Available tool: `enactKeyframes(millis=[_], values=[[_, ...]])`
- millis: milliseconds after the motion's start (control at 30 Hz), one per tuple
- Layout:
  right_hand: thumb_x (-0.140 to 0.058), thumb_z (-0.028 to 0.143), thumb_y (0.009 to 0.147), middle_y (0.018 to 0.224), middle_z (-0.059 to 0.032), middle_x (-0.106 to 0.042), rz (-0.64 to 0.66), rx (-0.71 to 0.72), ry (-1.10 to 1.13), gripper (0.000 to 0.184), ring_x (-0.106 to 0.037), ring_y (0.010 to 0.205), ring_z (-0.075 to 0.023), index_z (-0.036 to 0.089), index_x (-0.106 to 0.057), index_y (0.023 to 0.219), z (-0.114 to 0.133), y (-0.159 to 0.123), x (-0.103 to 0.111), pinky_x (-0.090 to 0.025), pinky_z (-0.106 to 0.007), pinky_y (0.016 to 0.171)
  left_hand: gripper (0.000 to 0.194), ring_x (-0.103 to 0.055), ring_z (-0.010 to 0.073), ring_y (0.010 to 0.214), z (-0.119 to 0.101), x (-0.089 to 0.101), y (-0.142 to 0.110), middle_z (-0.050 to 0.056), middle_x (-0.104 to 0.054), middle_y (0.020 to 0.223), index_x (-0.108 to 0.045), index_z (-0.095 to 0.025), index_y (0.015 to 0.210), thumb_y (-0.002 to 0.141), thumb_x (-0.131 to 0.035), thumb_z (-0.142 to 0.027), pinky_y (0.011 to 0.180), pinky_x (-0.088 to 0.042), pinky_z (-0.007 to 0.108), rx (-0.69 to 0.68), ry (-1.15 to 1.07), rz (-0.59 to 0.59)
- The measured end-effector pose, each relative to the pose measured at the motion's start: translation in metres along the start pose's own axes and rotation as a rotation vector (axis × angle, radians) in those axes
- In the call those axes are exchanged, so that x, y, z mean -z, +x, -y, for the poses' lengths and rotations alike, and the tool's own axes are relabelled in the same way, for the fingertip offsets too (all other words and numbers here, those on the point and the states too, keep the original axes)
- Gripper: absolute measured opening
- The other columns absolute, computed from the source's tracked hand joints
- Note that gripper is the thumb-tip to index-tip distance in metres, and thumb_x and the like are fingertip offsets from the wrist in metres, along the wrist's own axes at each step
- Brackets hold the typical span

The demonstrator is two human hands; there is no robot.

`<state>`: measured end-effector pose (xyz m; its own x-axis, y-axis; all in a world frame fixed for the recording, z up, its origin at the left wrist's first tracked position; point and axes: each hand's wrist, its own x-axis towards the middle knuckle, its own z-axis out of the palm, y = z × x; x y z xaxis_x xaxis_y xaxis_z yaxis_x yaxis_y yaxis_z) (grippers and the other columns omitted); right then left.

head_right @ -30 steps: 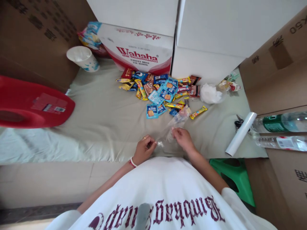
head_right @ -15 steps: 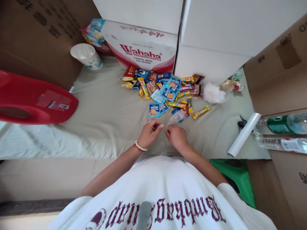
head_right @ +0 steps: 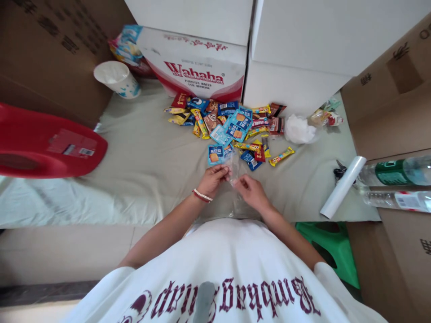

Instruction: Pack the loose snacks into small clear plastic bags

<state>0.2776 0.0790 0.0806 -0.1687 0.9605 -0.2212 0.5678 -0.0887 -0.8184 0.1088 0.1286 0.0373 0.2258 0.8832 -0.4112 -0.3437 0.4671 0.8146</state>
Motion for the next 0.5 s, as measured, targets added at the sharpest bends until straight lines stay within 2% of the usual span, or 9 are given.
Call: enactKeyframes(millis=[67,167,367,500], values=[[-0.056,0.062,0.094,0.082,-0.0024,-0.066,-0.07,-0.045,0.248,0.04,-0.058,0.071,-0.0159,0.022,-0.06,0.091,-0.002,0.008,-0.002,-0.044,-0.027,0.064,0.031,-0.057,0.0114,0.06,0.0,-0.002,-0.008,0.002,-0.07,0.073,-0.073,-0.015,0.082,0.07,-0.083,-0.042,0.062,-0.045,0.026,0.007,-0.027,0.038],[-0.071,0.06,0.083,0.083,-0.0008,-0.066,-0.07,-0.044,0.481,0.04,-0.058,0.073,-0.0152,0.022,-0.064,0.094,0.001,0.022,-0.009,-0.046,-0.028,0.069,0.038,-0.059,0.0123,0.06,-0.002,-0.006,-0.019,0.001,-0.069,0.068,-0.076,-0.015,0.084,0.069,-0.084,-0.048,0.062,-0.046,0.026,-0.026,-0.037,0.053],[-0.082,0.058,0.068,0.063,0.005,-0.052,-0.111,-0.162,0.703,0.042,-0.043,0.058,-0.0107,0.021,-0.064,0.077,0.007,0.032,-0.019,-0.036,-0.025,0.057,0.043,-0.048,0.0074,0.049,-0.006,0.002,-0.032,0.0,-0.069,0.065,-0.072,-0.015,0.075,0.067,-0.085,-0.056,0.052,-0.039,0.024,-0.107,-0.006,-0.151],[-0.08,0.061,0.068,0.069,0.0043,-0.052,-0.104,-0.204,0.74,0.045,-0.041,0.057,-0.0105,0.023,-0.059,0.079,0.004,0.032,-0.015,-0.036,-0.025,0.055,0.045,-0.048,0.0062,0.052,-0.009,0.015,-0.037,-0.003,-0.064,0.067,-0.063,-0.018,0.074,0.067,-0.085,-0.057,0.052,-0.038,0.021,-0.132,-0.1,-0.241]])
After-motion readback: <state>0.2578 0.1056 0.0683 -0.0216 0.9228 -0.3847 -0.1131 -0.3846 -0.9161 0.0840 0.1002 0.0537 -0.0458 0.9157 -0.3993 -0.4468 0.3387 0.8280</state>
